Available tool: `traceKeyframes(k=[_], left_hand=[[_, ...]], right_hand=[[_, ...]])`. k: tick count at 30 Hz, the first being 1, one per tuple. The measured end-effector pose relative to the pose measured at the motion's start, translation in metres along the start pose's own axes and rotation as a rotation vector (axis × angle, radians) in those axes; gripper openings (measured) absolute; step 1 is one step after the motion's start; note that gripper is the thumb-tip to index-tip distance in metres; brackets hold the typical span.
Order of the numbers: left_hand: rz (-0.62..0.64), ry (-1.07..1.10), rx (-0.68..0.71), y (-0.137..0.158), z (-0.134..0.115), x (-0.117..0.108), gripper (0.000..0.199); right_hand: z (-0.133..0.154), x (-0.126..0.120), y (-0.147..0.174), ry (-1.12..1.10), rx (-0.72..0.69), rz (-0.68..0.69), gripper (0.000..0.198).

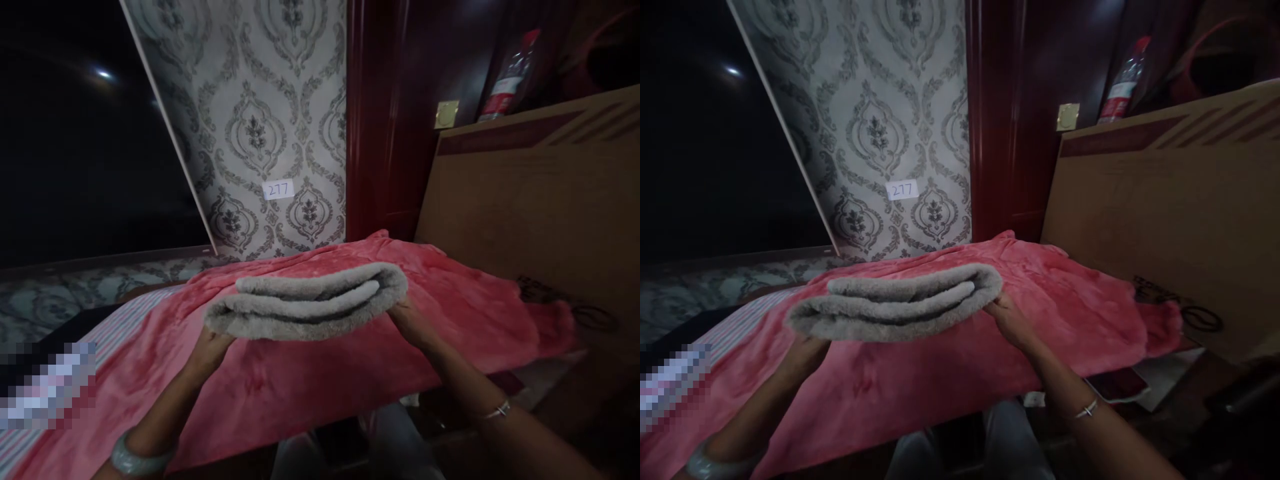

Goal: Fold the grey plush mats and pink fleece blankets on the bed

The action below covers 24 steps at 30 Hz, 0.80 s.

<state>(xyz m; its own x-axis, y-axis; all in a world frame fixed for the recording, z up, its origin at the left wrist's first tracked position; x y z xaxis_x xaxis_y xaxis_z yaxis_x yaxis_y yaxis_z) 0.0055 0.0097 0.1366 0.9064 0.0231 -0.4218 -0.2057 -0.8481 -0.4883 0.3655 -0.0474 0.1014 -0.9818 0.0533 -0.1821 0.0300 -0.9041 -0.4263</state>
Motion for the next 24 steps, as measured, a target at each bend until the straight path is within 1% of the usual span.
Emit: traceKeyframes(k=[2, 4, 7, 9, 11, 13, 15, 17, 19, 20, 22, 24], left_hand=[[-0.049, 0.213, -0.021, -0.011, -0.021, -0.003, 0.052], [-0.071, 0.392, -0.057, -0.023, -0.048, 0.001, 0.051], [-0.035, 0.538, -0.139, -0.037, -0.086, 0.021, 0.052], [0.063, 0.617, -0.231, -0.041, -0.098, 0.047, 0.053], [0.22, 0.654, -0.321, -0.04, -0.099, 0.077, 0.051], [0.362, 0.651, -0.36, -0.037, -0.098, 0.102, 0.049], [0.459, 0.644, -0.362, -0.039, -0.098, 0.121, 0.047], [0.539, 0.638, -0.351, -0.047, -0.107, 0.139, 0.046], [0.634, 0.63, -0.321, -0.058, -0.129, 0.161, 0.045], [0.676, 0.633, -0.289, -0.063, -0.145, 0.174, 0.045], [0.746, 0.67, -0.22, -0.07, -0.184, 0.202, 0.045], [0.819, 0.736, -0.168, -0.07, -0.227, 0.236, 0.043]], right_hand=[[0.025, -0.012, -0.003, -0.062, -0.028, -0.065, 0.055], [0.047, -0.029, -0.001, -0.098, -0.056, -0.147, 0.058], [0.07, -0.049, 0.022, -0.069, -0.099, -0.235, 0.066], [0.072, -0.053, 0.049, -0.021, -0.061, -0.254, 0.066], [0.065, -0.052, 0.08, -0.018, 0.033, -0.273, 0.06], [0.064, -0.055, 0.107, -0.036, 0.089, -0.327, 0.053], [0.075, -0.064, 0.128, -0.004, 0.08, -0.398, 0.053], [0.096, -0.08, 0.145, 0.053, 0.065, -0.496, 0.053], [0.123, -0.101, 0.165, 0.079, 0.048, -0.614, 0.053], [0.137, -0.111, 0.175, 0.088, 0.04, -0.668, 0.052], [0.166, -0.13, 0.198, 0.128, 0.035, -0.761, 0.05], [0.195, -0.15, 0.224, 0.201, 0.046, -0.839, 0.048]])
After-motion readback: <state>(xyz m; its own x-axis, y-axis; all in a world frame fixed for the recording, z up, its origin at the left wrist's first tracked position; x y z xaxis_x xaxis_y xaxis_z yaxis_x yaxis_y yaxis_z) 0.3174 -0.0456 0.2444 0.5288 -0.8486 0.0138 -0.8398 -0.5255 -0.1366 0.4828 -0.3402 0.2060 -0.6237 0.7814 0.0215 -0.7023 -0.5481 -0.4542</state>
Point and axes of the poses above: each hand's wrist, its own y-axis away from the middle knuckle, its own x-axis out of the palm, z = x × y, the point moved 9 cm from there along -y, towards the middle knuckle, and after that the axes turned 4 degrees about z, right-handed, at the moved point
